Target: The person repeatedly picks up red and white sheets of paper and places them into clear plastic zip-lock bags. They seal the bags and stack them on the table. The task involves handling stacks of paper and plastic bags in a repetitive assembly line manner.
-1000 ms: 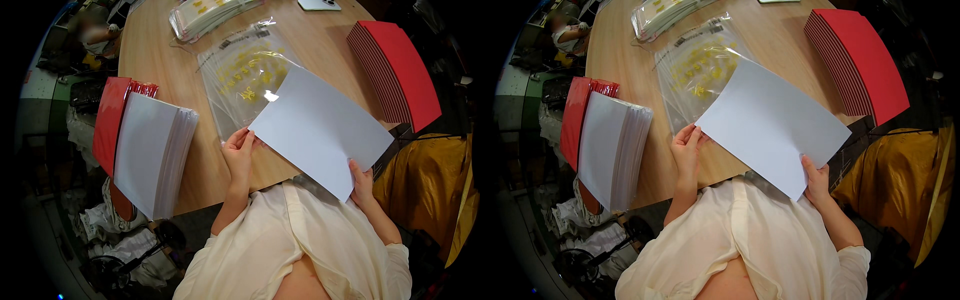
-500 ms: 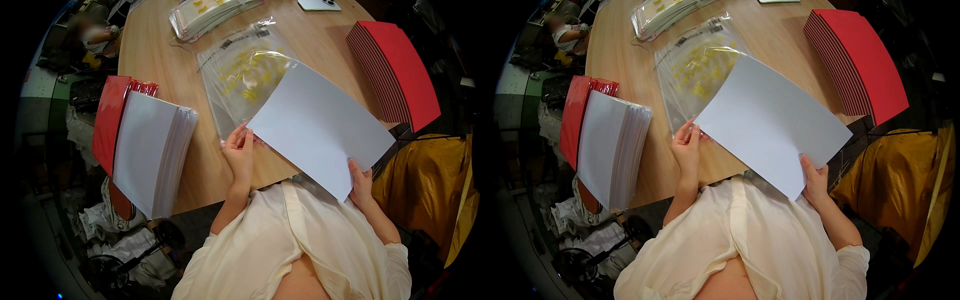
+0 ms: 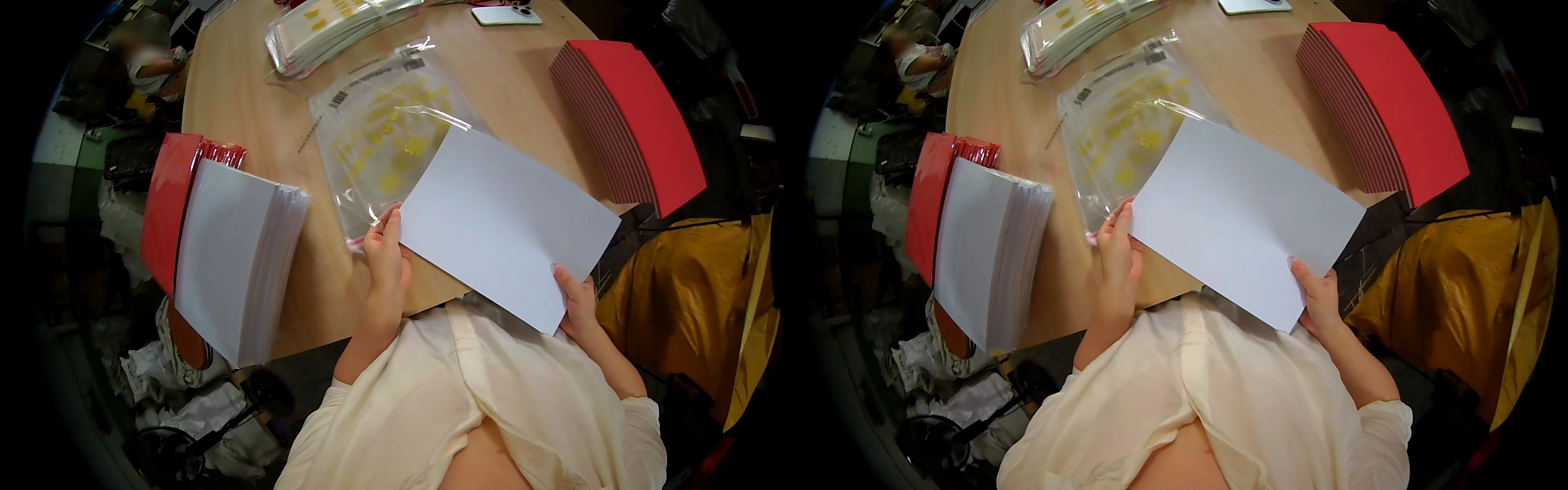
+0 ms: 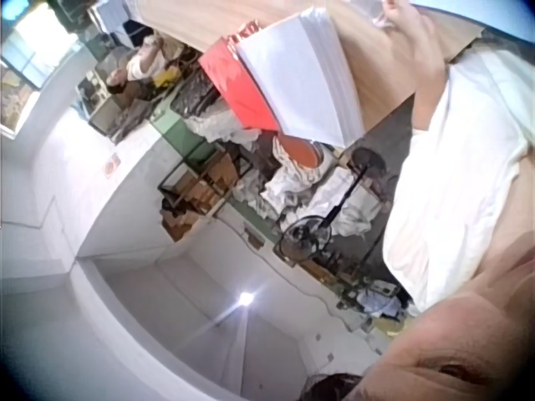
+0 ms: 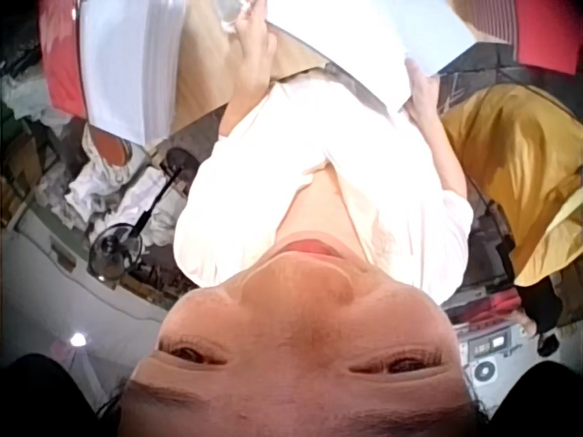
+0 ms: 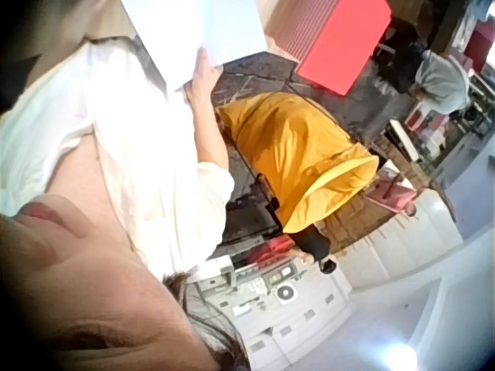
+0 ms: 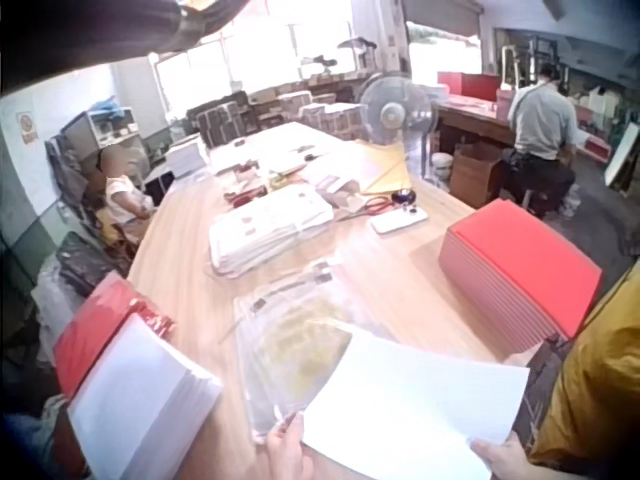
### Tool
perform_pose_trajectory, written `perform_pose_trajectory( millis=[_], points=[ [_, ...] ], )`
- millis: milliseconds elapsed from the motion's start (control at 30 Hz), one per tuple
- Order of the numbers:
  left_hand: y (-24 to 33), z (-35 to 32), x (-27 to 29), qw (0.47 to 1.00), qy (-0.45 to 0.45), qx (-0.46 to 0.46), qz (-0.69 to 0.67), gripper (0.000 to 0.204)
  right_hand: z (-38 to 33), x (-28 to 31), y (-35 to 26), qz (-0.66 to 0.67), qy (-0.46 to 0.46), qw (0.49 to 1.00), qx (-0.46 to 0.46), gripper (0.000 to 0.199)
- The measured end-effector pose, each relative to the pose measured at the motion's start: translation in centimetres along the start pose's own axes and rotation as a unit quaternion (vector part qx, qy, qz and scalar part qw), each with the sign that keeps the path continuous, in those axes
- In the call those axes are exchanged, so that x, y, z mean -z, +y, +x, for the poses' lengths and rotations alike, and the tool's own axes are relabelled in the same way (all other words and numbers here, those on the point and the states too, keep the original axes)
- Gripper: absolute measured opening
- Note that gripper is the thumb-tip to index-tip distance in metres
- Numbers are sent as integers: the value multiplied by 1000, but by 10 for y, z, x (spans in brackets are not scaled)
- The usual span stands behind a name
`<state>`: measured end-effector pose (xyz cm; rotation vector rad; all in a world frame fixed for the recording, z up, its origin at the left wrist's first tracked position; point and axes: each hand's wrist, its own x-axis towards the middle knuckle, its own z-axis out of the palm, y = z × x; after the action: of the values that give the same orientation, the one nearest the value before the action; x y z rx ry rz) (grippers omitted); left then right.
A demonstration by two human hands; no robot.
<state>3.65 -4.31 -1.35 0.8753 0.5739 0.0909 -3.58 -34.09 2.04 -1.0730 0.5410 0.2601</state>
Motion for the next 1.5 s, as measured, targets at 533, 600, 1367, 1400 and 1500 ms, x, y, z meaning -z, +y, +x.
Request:
perform_pose_trajectory(
  millis=[533, 600, 1367, 1400, 1500],
  points=[
    [4, -11, -3, 999, 5, 42, -11, 22, 4, -1, -6, -6, 29, 1000, -5, 38],
    [2, -13, -3, 999, 4, 42, -27, 20, 4, -1, -5, -6, 28, 1000, 6, 38],
    [-21, -80, -35, 955, -166, 245, -20, 33, 41, -21, -6, -32, -33, 998, 35, 34],
    [-13, -78, -36, 932, -216, 288, 52, 32, 44, -20, -10, -54, -33, 997, 53, 31],
    [41, -76, -49, 832, -353, 259, 340, 24, 56, -18, -35, -132, -64, 980, 131, 23]
  ],
)
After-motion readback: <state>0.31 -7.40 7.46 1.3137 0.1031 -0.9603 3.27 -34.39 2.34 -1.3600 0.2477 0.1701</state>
